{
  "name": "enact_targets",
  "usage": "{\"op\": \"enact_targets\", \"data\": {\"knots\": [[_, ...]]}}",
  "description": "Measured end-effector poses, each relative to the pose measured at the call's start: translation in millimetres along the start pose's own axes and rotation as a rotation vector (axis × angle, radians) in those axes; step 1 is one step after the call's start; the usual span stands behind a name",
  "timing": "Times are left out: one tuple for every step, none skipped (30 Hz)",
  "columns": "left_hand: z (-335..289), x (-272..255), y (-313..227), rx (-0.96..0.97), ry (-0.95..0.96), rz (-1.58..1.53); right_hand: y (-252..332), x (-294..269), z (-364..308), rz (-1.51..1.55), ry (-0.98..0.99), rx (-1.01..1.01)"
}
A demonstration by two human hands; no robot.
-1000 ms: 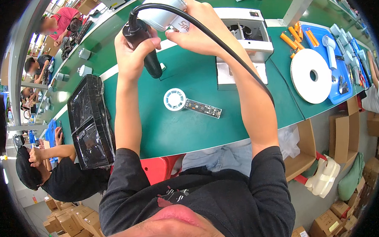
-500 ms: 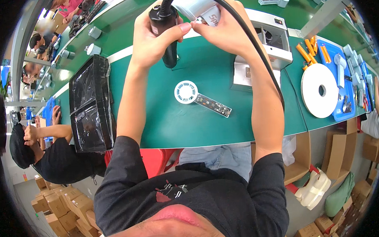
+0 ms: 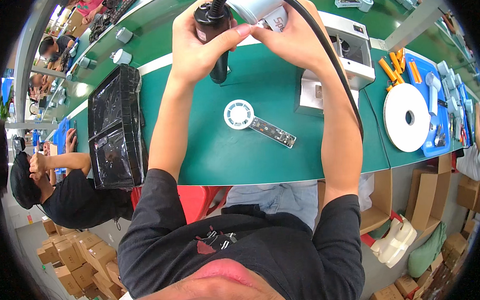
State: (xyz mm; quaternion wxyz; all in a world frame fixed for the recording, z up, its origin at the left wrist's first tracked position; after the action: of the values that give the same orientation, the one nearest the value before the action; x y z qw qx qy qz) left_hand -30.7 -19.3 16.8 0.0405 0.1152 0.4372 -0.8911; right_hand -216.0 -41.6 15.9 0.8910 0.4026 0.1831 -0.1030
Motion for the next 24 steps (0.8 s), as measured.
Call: {"op": "enact_targets", "data": {"knots": [[-1, -1, -5, -0.025, 0.028, 0.017, 2, 0, 0, 0.016, 0.009, 0.021], [-2, -3, -13, -0.049, 0.057, 0.035, 4, -1, 0, 0.032, 0.016, 0.041], [-2, -3, -17, -0.073, 0.086, 0.052, 3, -1, 0, 0.032, 0.012, 0.029], [-1, -2, -13, -0.06, 0.071, 0.043, 1, -1, 0, 0.031, 0.007, 0.016], [0, -2, -6, -0.047, 0.053, 0.037, 2, 0, 1, 0.034, 0.005, 0.002], [0, -3, -3, -0.034, 0.035, 0.031, 5, 0, 1, 0.027, 0.01, 0.0], [-1, -3, -1, -0.063, 0.044, 0.018, 9, 0, 2, 0.02, 0.014, -0.001], [-1, -3, -1, -0.092, 0.056, 0.002, 12, -1, 2, 0.011, 0.018, -0.001], [-1, -2, -1, -0.121, 0.067, -0.013, 13, -1, 3, 0.01, 0.015, 0.004], [0, -3, 1, -0.085, 0.063, 0.012, 13, -2, 3, 0.009, 0.012, 0.01], [1, -3, 4, -0.049, 0.06, 0.036, 13, -2, 2, 0.007, 0.008, 0.015], [1, -3, 6, -0.012, 0.057, 0.061, 12, -2, 2, 0.024, 0.002, -0.001], [1, -3, 8, -0.022, 0.056, 0.037, 9, -1, 1, 0.042, -0.005, -0.016], [1, -3, 10, -0.032, 0.055, 0.013, 6, 0, 2, 0.059, -0.012, -0.032], [1, -2, 12, -0.041, 0.054, -0.01, 4, 0, 2, 0.073, -0.011, -0.028], [1, -2, 11, -0.048, 0.048, -0.018, 1, 0, 2, 0.087, -0.011, -0.025], [1, -1, 11, -0.056, 0.041, -0.024, 2, 1, 2, 0.103, -0.009, -0.022], [0, -1, 11, -0.064, 0.033, -0.03, 6, 0, 2, 0.063, -0.004, -0.054], [0, -1, 11, -0.068, 0.042, -0.023, 13, -2, 0, 0.024, 0.001, -0.086], [0, -2, 10, -0.07, 0.053, -0.017, 18, -4, 0, -0.018, 0.003, -0.119], [1, -2, 10, -0.072, 0.064, -0.011, 10, -2, -2, -0.023, 0.02, -0.042], [0, -2, 10, -0.084, 0.073, -0.01, -4, 0, -4, -0.028, 0.036, 0.035], [-1, -3, 10, -0.097, 0.081, -0.009, -10, 2, -4, -0.031, 0.054, 0.111], [-1, -3, 10, -0.11, 0.089, -0.007, -13, 1, -5, -0.022, 0.061, 0.112]]}}
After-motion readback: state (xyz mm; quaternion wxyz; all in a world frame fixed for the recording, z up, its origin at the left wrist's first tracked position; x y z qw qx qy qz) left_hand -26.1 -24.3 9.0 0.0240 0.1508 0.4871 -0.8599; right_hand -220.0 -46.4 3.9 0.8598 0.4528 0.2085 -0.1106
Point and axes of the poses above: each hand's wrist, its own z-axis towards the middle knuckle, its own x-axis out of the palm, y = z × x, the point moved 3 cm from there along z, towards the middle knuckle, and after that the axes turned 6 degrees about z, right-handed, at the moved point
